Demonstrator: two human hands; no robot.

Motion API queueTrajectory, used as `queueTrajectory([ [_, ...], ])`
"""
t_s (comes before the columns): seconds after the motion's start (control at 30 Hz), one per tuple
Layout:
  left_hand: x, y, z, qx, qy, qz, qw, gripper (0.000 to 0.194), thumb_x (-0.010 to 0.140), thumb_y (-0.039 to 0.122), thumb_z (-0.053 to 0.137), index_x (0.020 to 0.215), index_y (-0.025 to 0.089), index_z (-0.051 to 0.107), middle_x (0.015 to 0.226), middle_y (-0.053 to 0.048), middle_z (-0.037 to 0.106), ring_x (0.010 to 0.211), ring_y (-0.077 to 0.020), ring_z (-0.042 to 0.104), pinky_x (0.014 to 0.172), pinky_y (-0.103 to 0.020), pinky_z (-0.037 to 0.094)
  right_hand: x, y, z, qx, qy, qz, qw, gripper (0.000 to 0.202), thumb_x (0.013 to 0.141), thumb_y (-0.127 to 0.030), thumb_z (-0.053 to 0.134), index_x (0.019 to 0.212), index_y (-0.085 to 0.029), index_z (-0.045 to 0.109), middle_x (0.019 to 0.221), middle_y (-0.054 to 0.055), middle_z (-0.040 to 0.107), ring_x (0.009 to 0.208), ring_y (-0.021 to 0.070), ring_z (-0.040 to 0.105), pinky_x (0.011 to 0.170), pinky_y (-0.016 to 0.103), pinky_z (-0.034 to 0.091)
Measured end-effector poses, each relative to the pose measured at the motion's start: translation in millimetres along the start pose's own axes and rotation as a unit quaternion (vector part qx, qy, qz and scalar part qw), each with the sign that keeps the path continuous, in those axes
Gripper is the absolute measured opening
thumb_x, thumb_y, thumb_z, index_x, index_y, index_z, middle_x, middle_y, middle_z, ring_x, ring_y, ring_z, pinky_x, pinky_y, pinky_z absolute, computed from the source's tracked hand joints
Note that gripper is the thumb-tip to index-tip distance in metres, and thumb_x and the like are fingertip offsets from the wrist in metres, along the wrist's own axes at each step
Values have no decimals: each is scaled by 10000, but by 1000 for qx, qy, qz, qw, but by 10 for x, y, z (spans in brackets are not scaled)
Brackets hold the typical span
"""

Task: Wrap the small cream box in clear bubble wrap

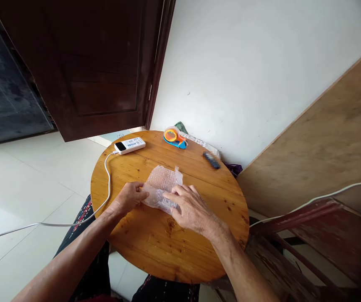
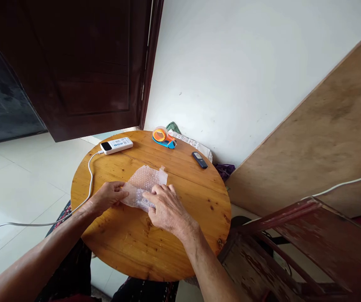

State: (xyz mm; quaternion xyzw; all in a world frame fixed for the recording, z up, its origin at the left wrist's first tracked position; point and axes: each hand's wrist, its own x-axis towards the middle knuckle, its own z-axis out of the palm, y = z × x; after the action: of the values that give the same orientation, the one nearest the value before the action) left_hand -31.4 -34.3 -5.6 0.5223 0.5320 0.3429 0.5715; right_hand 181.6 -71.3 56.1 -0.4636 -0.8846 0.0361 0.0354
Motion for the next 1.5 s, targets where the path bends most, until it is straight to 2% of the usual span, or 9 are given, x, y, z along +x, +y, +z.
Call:
queueTrajectory([
  [0.33, 32, 206, 422, -73, -53, 16, 996, 208, 619, 330, 579, 715, 145, 582, 518, 52, 473, 422, -65, 367, 404, -203, 269, 22, 8, 31, 5, 25, 7, 1000, 179, 774, -120, 601, 904, -196, 698, 959, 56, 649, 948, 216, 542, 859, 365, 324],
  [0.47, -34, 292, 370, -6, -105, 18, 994, 357, 616, 268, 523, 936, 133, 608, 578, 50, 490, 521, -112, 445, 471, -222, 340, -36, 35, 46, 60, 60, 16, 996, 208, 789, -154, 639, 988, -194, 679, 990, 58, 701, 962, 222, 592, 894, 376, 345],
  [0.6, -87, 337, 300, 114, -160, 138, 971, 162, 625, 164, 465, 749, 151, 568, 626, 47, 452, 593, -98, 407, 546, -228, 322, -159, 61, 67, 102, 104, 28, 989, 292, 823, -183, 634, 1114, -207, 641, 1183, 75, 684, 1118, 247, 579, 945, 394, 364],
  [0.73, -98, 344, 360, 287, -101, 205, 930, 121, 708, 115, 451, 644, 157, 544, 588, 46, 410, 581, -97, 382, 558, -246, 283, -298, 98, 195, 97, 175, 113, 973, 200, 852, -206, 599, 1042, -197, 660, 1189, 99, 663, 1133, 275, 580, 952, 424, 410],
  [0.83, -93, 316, 404, 373, -64, 226, 897, 157, 762, 145, 498, 727, 169, 648, 653, 18, 518, 604, -120, 469, 581, -252, 332, -380, 109, 338, 110, 212, 176, 955, 137, 861, -232, 575, 955, -198, 670, 1263, 126, 600, 1152, 290, 583, 970, 435, 446],
  [1.07, 24, 115, 347, 349, -41, 360, 864, 281, 766, 141, 583, 1000, 209, 724, 1123, -90, 651, 1015, -226, 637, 919, -338, 508, -391, 86, 402, 205, 197, 218, 934, 261, 901, -294, 508, 1115, -231, 645, 1363, 110, 518, 1283, 270, 514, 1064, 417, 412],
  [1.2, 54, 80, 354, 318, -62, 369, 871, 276, 762, 106, 564, 984, 187, 706, 1060, -85, 710, 992, -229, 667, 917, -349, 532, -306, 177, 268, 248, 115, 213, 938, 213, 893, -327, 517, 972, -204, 672, 1193, 92, 609, 1123, 237, 593, 985, 361, 430],
  [1.33, 43, 102, 368, 296, -74, 342, 889, 240, 764, 127, 574, 964, 203, 685, 1152, -83, 700, 1031, -226, 675, 909, -337, 541, -307, 259, 242, 297, 59, 234, 924, 231, 853, -380, 562, 763, -181, 637, 825, 20, 617, 782, 172, 583, 706, 273, 431],
  [1.5, -6, 102, 381, 275, -81, 293, 912, 237, 774, 133, 553, 977, 196, 657, 1055, -64, 720, 945, -202, 683, 851, -306, 542, -366, 186, 413, 366, 140, 280, 876, 356, 835, -405, 533, 560, -202, 435, 538, -56, 364, 532, 106, 354, 499, 237, 257],
])
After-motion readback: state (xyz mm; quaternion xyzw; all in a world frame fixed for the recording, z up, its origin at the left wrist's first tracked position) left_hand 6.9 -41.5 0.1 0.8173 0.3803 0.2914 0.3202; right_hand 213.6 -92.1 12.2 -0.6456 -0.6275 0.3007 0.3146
